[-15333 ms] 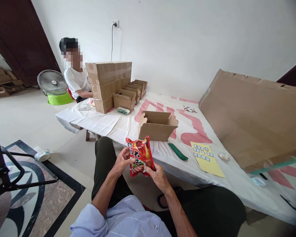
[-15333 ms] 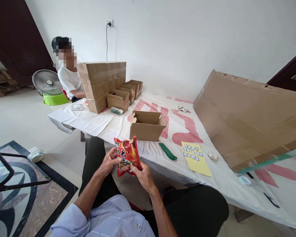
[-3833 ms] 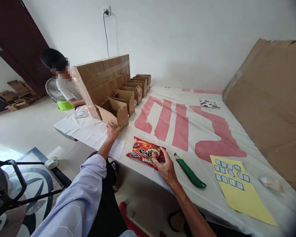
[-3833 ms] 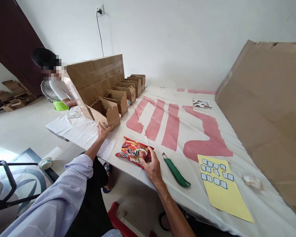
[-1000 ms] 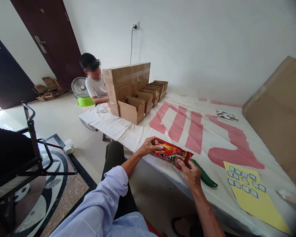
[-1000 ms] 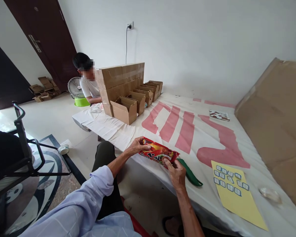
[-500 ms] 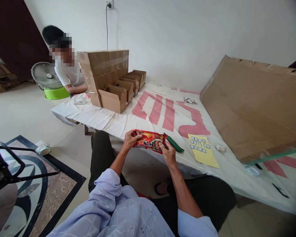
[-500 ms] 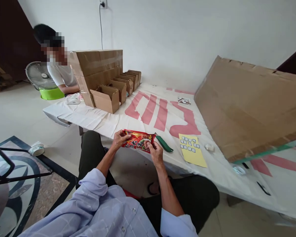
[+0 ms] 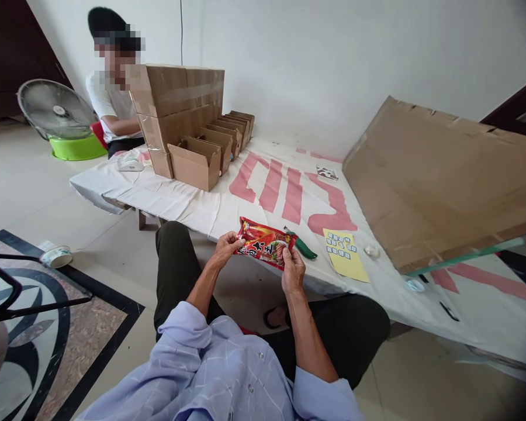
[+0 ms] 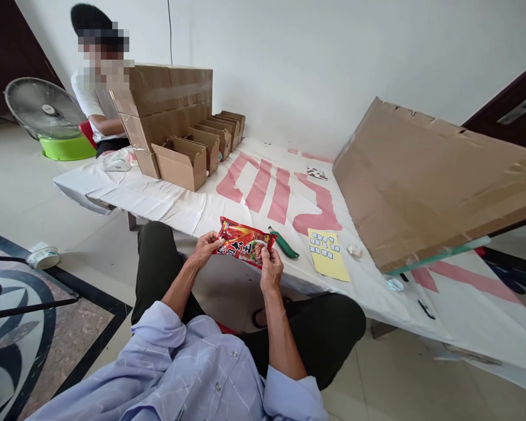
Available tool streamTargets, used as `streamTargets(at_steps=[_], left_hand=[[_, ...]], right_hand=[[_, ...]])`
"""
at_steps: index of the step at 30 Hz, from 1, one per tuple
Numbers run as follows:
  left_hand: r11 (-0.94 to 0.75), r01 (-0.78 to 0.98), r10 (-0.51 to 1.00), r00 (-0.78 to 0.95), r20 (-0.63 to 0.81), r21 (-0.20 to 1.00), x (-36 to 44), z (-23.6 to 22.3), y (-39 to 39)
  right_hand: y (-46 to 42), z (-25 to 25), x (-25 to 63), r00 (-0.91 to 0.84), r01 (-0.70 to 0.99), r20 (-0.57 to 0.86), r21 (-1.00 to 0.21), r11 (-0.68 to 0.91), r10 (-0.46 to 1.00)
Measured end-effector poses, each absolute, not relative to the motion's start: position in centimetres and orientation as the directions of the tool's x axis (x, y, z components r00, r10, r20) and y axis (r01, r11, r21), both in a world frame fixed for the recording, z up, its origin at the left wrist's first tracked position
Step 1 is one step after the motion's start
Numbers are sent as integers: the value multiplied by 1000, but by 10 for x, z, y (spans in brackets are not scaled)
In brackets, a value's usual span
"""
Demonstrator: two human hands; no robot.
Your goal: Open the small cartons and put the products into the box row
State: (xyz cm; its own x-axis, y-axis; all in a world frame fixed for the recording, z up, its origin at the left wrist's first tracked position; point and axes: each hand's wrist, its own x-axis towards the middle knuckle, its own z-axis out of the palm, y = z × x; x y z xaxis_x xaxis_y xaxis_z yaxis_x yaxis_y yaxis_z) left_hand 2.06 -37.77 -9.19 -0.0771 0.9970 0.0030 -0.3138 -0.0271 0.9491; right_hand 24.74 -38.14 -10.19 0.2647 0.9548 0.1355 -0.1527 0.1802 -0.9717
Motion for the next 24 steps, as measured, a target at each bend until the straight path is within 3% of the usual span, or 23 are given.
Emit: streamTargets(at_steps=[4, 8, 24], left_hand=[[-91, -323, 989, -141, 47, 942, 14, -89, -375], [-133, -319, 981, -176, 79, 938, 4, -82, -377], [-186, -229, 967, -214, 137, 956, -12, -68, -383]], right_hand=[[-393, -100, 244, 185, -307, 77, -943, 132, 980], [-405, -102, 241, 110, -342, 55, -935, 90, 992], [-417, -120, 248, 148, -27, 111, -993, 116, 983]])
